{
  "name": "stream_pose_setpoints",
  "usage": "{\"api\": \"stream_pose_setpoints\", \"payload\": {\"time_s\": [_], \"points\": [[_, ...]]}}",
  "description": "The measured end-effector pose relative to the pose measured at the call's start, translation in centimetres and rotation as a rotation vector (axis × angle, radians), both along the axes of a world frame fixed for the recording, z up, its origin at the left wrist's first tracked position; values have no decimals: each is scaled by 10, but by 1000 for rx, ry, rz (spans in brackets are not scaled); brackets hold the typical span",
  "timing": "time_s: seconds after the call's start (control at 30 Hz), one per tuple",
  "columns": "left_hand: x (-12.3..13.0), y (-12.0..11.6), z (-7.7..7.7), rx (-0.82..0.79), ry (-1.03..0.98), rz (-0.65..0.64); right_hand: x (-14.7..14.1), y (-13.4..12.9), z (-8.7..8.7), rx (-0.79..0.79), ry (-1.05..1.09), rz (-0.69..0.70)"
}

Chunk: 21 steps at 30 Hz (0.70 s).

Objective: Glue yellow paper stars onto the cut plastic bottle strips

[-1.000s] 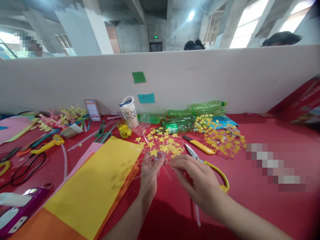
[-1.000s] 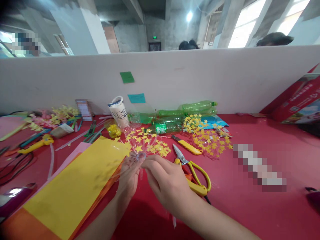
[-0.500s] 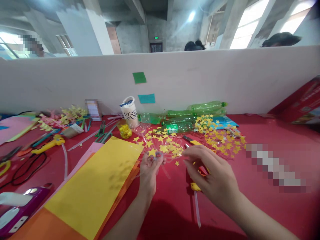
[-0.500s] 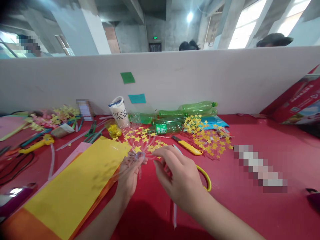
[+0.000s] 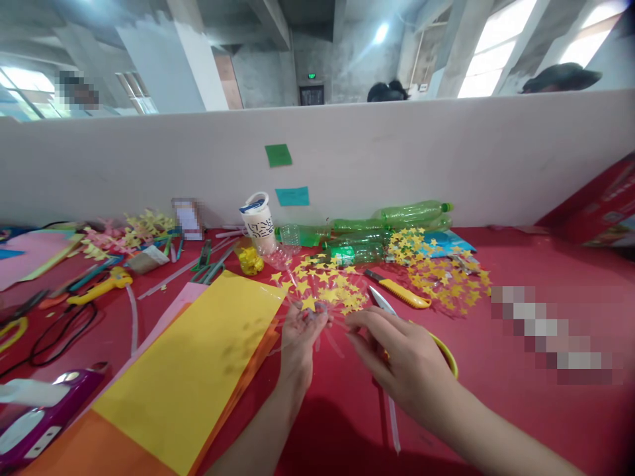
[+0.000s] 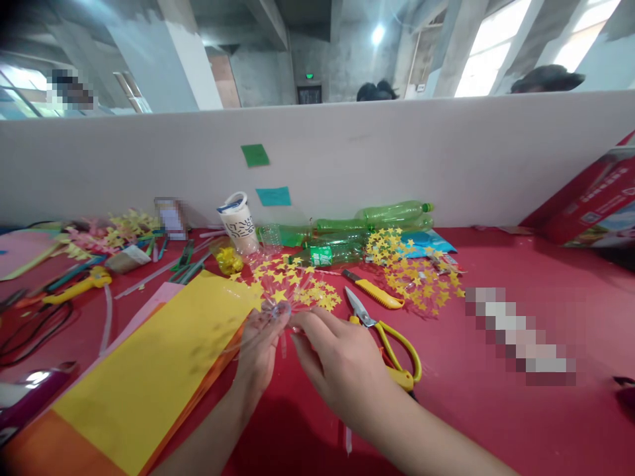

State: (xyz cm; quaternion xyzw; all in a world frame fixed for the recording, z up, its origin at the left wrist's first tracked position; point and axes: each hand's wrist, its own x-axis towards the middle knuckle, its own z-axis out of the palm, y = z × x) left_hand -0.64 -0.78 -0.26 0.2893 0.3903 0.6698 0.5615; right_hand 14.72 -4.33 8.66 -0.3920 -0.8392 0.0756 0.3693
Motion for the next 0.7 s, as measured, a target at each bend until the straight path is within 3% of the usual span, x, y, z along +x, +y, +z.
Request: {"api": "stream_pose_setpoints", "payload": {"time_s": [0.37, 0.7], "points": [[-1, 3, -6, 3, -8, 7, 0, 0, -3, 42, -66, -26], [-1, 1, -2, 12, 37, -2, 1, 3, -3, 30, -40, 5]]}}
